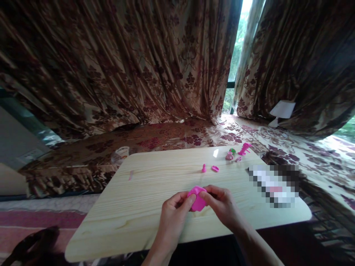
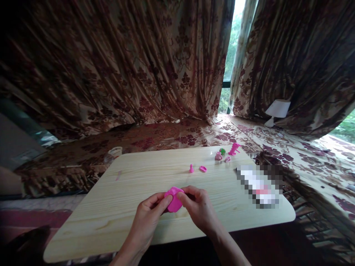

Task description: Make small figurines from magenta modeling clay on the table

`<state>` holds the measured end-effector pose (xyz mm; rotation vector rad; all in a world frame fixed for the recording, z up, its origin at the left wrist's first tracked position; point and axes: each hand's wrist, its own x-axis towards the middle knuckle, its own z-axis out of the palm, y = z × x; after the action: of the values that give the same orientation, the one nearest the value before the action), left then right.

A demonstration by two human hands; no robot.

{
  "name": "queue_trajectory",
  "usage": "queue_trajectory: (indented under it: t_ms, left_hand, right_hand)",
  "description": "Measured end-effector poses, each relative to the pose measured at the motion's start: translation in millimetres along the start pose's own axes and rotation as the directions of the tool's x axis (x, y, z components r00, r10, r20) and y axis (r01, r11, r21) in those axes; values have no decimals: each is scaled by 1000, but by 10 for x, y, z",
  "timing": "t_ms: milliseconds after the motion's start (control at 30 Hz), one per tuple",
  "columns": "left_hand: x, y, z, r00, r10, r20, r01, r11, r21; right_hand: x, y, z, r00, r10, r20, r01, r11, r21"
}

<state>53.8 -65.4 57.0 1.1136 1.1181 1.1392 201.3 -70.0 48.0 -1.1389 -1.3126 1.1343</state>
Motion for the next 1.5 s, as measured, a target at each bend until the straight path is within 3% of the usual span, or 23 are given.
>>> queue_trajectory:
  t_ms: [300, 567, 967, 1133, 1333, 1500]
  left_hand:
    - [113, 6, 134, 999, -24, 49, 22, 999, 39]
    - [350, -43, 50, 989, 25, 148, -49, 986, 160]
    - [465, -40, -135, 976, 57, 209, -109, 962, 250]
    - [487, -110, -187, 983, 27, 181, -71, 967, 246]
    - [538, -173, -173, 993, -62, 101, 49, 992, 119]
    - [560, -185, -165, 995, -16, 100, -7, 975, 222]
  right_hand:
    - [89, 66, -82, 999, -23, -29, 24, 999, 34]
    - [325, 122, -57, 999, -45, 9, 45, 999, 15]
    - [481, 167, 94, 995, -99, 9, 99, 995, -27]
    - [528, 246, 111, 999, -33, -22, 33, 999, -6]
    - [555, 271, 27, 997, 53, 60, -55, 998, 35]
    - [553, 247, -21, 998, 12, 55, -8, 998, -67]
